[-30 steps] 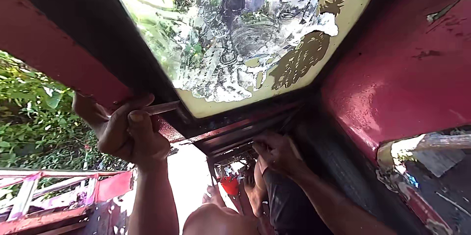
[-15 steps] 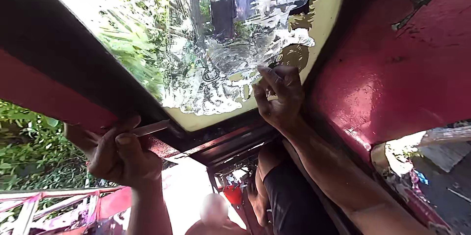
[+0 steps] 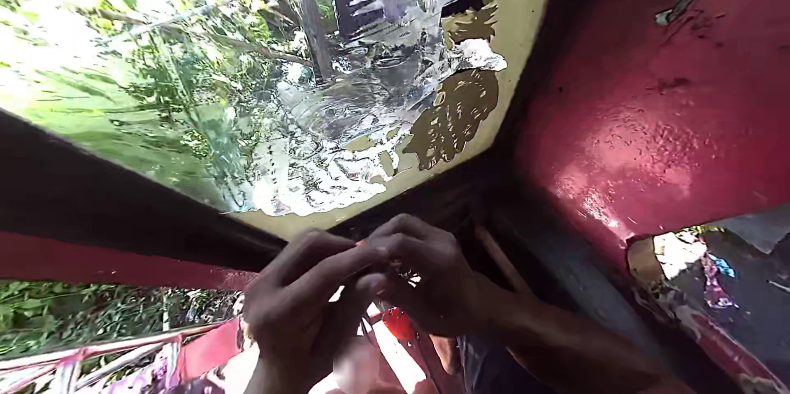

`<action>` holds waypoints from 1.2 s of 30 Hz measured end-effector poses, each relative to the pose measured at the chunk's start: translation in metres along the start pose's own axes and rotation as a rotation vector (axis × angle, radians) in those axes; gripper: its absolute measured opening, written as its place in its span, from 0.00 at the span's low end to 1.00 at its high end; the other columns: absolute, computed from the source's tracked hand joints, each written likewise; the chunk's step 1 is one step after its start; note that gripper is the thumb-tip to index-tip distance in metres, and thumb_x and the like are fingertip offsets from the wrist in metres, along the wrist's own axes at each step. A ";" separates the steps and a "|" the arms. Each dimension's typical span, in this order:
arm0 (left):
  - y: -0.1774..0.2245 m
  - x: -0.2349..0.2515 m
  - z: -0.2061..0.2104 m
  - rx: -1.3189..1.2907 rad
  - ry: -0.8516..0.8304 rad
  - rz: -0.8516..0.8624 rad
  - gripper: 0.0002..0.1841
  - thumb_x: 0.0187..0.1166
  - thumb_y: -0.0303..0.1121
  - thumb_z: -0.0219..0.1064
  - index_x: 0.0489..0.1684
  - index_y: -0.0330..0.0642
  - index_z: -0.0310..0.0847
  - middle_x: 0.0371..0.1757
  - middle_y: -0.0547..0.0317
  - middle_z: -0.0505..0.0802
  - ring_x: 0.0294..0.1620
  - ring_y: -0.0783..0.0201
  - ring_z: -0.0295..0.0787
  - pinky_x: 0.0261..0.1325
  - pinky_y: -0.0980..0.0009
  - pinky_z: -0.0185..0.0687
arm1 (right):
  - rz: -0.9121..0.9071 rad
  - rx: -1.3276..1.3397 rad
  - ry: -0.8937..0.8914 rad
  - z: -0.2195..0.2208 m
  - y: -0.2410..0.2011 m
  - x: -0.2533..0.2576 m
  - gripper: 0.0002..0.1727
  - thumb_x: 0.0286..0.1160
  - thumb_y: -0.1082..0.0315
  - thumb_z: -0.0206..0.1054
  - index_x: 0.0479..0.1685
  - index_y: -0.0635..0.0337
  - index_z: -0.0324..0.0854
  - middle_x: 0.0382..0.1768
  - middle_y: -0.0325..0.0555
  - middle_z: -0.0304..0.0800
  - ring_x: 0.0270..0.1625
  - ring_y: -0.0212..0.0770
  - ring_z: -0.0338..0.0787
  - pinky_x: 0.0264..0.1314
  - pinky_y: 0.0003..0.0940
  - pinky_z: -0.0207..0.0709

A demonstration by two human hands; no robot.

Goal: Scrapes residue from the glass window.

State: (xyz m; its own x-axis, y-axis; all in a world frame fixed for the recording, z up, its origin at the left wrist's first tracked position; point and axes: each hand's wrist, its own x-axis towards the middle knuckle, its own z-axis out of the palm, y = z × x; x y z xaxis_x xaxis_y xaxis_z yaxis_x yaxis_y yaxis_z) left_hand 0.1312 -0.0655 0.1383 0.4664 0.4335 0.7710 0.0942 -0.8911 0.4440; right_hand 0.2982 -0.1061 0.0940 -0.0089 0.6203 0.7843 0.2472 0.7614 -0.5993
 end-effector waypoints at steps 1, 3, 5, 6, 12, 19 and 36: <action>-0.004 0.003 0.009 -0.045 -0.025 -0.028 0.12 0.86 0.44 0.65 0.44 0.49 0.91 0.40 0.71 0.91 0.42 0.84 0.86 0.46 0.88 0.82 | 0.021 0.006 0.013 -0.001 0.001 -0.004 0.17 0.85 0.61 0.65 0.45 0.70 0.87 0.38 0.51 0.92 0.44 0.30 0.89 0.51 0.22 0.82; -0.014 0.008 0.021 -0.068 -0.052 -0.072 0.11 0.83 0.42 0.68 0.36 0.47 0.89 0.35 0.72 0.91 0.36 0.85 0.86 0.41 0.87 0.83 | 0.123 0.058 0.035 -0.006 0.004 -0.011 0.16 0.85 0.64 0.65 0.40 0.72 0.88 0.35 0.47 0.91 0.42 0.23 0.88 0.50 0.17 0.81; -0.019 0.016 0.029 -0.030 -0.033 -0.099 0.10 0.77 0.37 0.72 0.27 0.44 0.87 0.29 0.71 0.89 0.30 0.85 0.83 0.34 0.87 0.81 | 0.215 0.108 0.017 -0.015 0.009 -0.016 0.18 0.88 0.63 0.62 0.39 0.71 0.87 0.36 0.41 0.88 0.42 0.18 0.85 0.48 0.14 0.81; -0.021 0.022 0.033 -0.019 -0.024 -0.114 0.10 0.75 0.35 0.73 0.24 0.41 0.87 0.27 0.69 0.88 0.27 0.85 0.81 0.31 0.87 0.80 | 0.246 0.114 0.014 -0.020 0.011 -0.016 0.16 0.88 0.64 0.61 0.41 0.69 0.87 0.36 0.38 0.88 0.41 0.17 0.85 0.47 0.14 0.81; -0.018 0.049 0.061 -0.203 -0.079 -0.289 0.09 0.84 0.29 0.64 0.41 0.33 0.87 0.21 0.69 0.85 0.17 0.84 0.75 0.22 0.86 0.75 | 0.219 -0.085 0.187 -0.048 0.032 0.009 0.09 0.82 0.68 0.65 0.35 0.61 0.84 0.23 0.30 0.82 0.23 0.16 0.78 0.27 0.13 0.76; -0.010 0.065 0.085 -0.296 0.096 -0.505 0.13 0.91 0.33 0.57 0.39 0.40 0.86 0.16 0.70 0.77 0.09 0.79 0.65 0.12 0.83 0.65 | 0.036 -0.313 0.251 -0.055 0.047 0.034 0.13 0.85 0.68 0.62 0.32 0.67 0.82 0.24 0.40 0.79 0.26 0.22 0.77 0.28 0.15 0.73; -0.023 0.025 0.040 -0.032 -0.133 -0.302 0.13 0.90 0.35 0.50 0.40 0.43 0.80 0.28 0.69 0.88 0.25 0.77 0.84 0.29 0.78 0.85 | -0.241 -0.561 0.338 -0.074 0.051 0.064 0.08 0.75 0.68 0.72 0.32 0.64 0.87 0.31 0.44 0.87 0.38 0.28 0.82 0.43 0.21 0.73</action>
State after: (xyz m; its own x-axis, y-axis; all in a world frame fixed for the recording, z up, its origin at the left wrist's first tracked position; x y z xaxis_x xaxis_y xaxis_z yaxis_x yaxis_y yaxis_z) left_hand 0.1755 -0.0399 0.1291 0.5325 0.6540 0.5374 0.2189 -0.7196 0.6589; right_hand 0.3814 -0.0416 0.1258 0.1533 0.2845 0.9463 0.7398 0.6018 -0.3007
